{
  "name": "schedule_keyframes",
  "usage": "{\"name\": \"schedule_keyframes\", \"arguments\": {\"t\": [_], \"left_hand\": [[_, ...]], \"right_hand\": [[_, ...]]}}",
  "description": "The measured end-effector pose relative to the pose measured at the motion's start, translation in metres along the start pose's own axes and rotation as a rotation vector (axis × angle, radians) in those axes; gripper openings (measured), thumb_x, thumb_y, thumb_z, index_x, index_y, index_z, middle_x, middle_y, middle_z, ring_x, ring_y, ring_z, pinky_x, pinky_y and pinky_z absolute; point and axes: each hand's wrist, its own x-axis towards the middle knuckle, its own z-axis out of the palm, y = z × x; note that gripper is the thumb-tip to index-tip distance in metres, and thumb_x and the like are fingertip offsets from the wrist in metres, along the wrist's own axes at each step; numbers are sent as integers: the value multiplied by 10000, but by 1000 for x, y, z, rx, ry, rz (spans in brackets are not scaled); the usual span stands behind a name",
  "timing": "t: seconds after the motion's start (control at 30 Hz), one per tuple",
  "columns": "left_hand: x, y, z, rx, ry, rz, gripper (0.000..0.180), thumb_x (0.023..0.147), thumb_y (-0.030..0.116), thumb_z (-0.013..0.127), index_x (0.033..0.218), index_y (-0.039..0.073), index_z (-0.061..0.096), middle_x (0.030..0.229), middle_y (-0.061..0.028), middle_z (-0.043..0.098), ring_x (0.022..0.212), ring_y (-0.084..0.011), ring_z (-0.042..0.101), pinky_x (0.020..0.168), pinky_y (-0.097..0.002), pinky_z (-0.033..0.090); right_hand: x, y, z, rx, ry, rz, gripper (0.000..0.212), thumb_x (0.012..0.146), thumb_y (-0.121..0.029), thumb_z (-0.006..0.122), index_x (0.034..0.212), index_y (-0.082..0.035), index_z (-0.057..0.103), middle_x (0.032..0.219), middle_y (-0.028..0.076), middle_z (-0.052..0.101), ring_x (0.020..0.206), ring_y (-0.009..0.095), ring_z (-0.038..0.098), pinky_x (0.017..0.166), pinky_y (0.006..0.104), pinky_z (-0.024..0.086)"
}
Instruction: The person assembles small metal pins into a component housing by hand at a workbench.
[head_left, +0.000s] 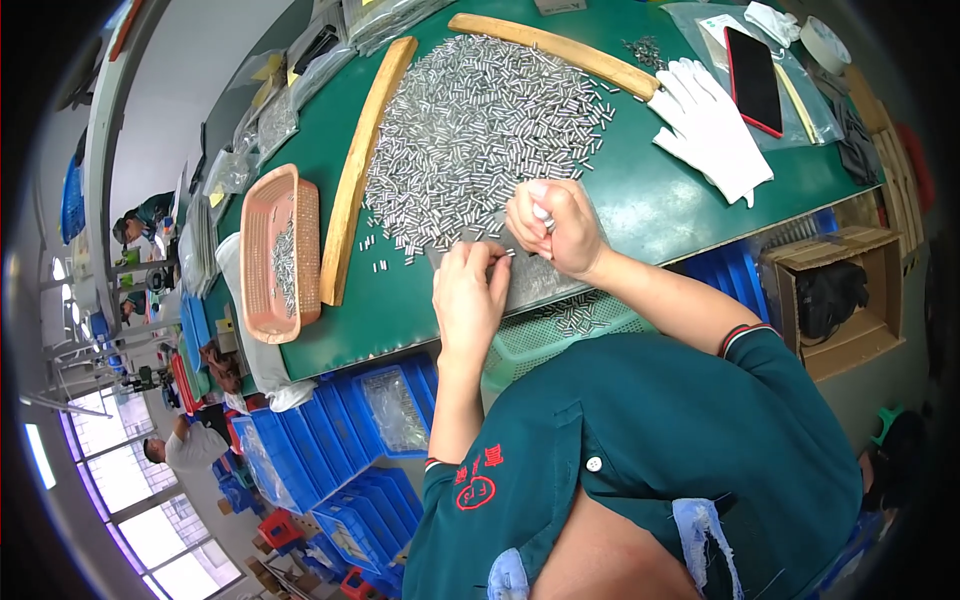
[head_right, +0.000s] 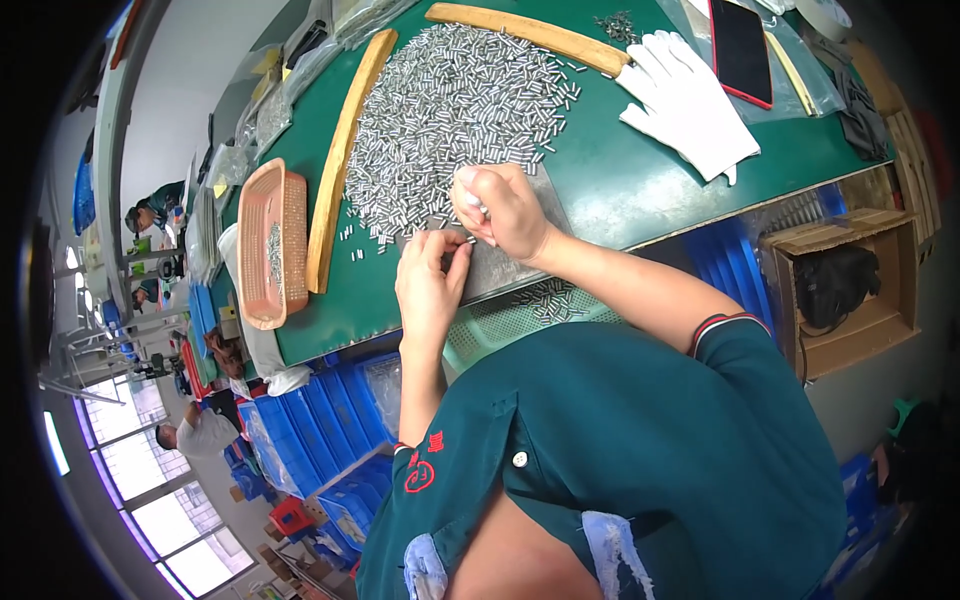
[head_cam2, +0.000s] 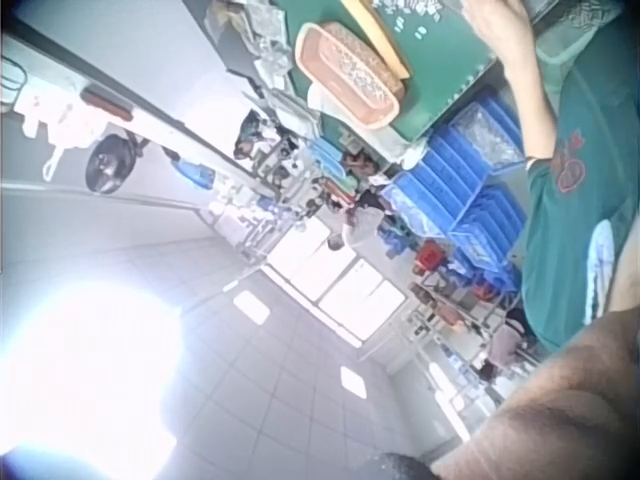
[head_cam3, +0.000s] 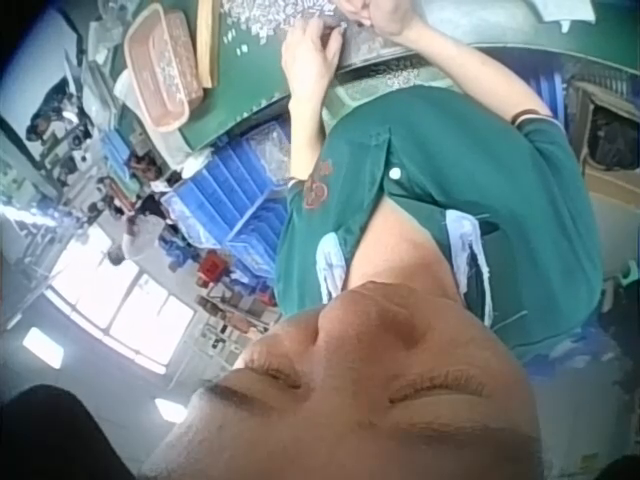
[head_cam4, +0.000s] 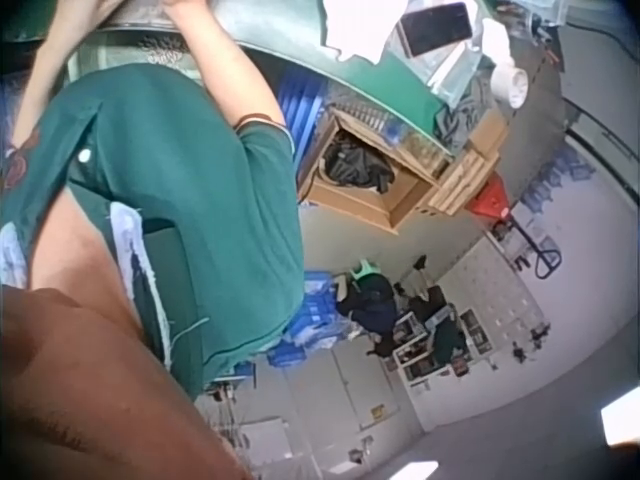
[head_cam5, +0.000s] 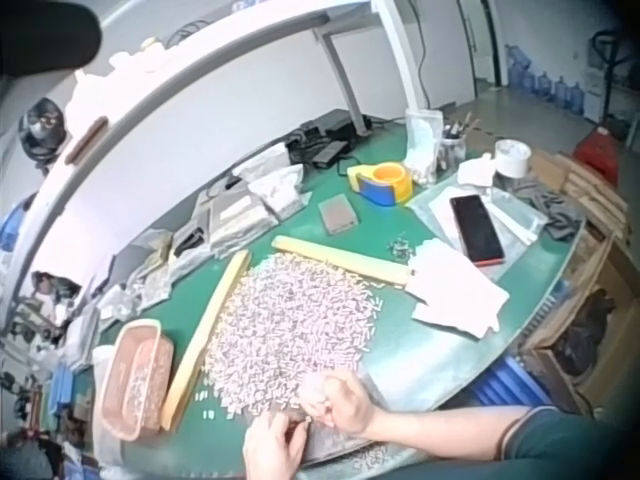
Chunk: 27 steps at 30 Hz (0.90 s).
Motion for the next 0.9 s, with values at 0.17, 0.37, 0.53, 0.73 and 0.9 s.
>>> {"name": "schedule_keyframes", "arguments": {"t": [0.17,0.37,0.53,0.73,0.9], "left_hand": [[-3,8,4,-13,13,33,86,738,119,648,771,90,574,759,-47,531,735,-236,522,641,-347,387],[-3,7,7,-18,73,87,95,729,94,655,741,69,565,684,-54,497,652,-224,506,611,-339,406],[-4,6,8,-30,86,97,95,727,92,654,742,66,564,693,-56,497,659,-227,504,608,-340,405],[-4,6,6,16,47,87,75,747,125,635,788,93,581,763,-55,526,740,-238,518,642,-345,387],[1,11,1,15,23,50,114,739,110,638,836,81,585,751,-48,538,739,-225,534,652,-336,408]], "right_hand": [[1,0,1,27,11,-9,386,868,-242,346,523,-70,335,432,14,323,354,75,255,356,226,221],[1,1,0,69,11,-15,389,868,-242,349,520,-69,332,433,13,322,354,74,252,356,225,216],[-2,2,1,9,-19,-49,398,862,-242,355,508,-60,337,438,17,340,369,77,265,371,230,225],[-2,12,-1,-157,-109,-144,408,863,-238,347,503,-48,350,443,16,352,393,83,287,393,237,235],[1,5,-2,53,22,-41,390,879,-233,327,523,-73,334,434,5,315,357,77,254,362,226,217]]}}
